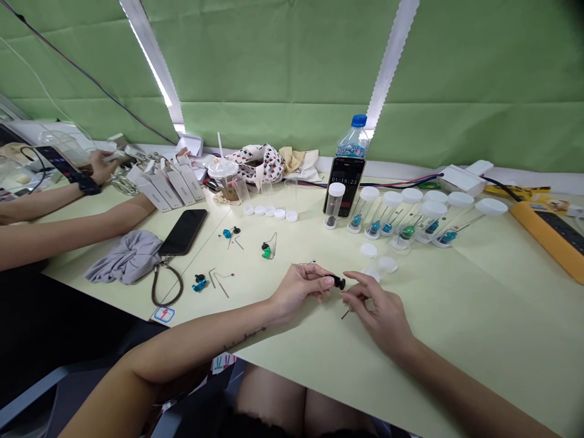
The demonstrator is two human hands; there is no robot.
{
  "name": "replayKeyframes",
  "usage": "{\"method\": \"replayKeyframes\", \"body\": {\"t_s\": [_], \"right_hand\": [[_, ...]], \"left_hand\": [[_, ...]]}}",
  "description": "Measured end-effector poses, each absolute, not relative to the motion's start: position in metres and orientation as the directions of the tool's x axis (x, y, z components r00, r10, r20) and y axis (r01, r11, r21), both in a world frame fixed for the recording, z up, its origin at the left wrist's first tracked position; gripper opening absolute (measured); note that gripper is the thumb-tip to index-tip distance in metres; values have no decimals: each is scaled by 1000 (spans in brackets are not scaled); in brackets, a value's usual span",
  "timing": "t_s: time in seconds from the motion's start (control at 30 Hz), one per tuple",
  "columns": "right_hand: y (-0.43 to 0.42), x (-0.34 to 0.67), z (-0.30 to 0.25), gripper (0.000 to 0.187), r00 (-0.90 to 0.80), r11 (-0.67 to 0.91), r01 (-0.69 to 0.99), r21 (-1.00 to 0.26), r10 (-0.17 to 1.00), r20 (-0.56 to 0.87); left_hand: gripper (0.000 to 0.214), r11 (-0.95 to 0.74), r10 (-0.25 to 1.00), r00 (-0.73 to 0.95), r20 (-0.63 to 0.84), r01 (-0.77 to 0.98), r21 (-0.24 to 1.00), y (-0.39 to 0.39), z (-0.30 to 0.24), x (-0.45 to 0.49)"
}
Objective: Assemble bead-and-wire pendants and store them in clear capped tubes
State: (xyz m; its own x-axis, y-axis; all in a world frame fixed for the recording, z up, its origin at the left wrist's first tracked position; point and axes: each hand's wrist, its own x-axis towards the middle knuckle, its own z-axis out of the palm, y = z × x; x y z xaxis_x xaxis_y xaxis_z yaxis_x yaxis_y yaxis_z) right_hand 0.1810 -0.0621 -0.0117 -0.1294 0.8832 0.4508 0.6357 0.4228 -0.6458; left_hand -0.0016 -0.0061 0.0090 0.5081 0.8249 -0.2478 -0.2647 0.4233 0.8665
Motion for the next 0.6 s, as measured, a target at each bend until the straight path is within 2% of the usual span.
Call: {"method": "replayKeyframes", "body": {"t_s": [0.27, 0.6], "right_hand": [[-62, 183, -17, 17, -125, 462, 661, -591, 845, 520], [-62, 184, -14, 19, -180, 455, 659, -599, 869, 462]], "left_hand": [[34, 389, 826, 519, -219, -243, 889, -5, 6, -1], [35, 400, 821, 521, -234, -233, 886, -6, 7, -1]]}}
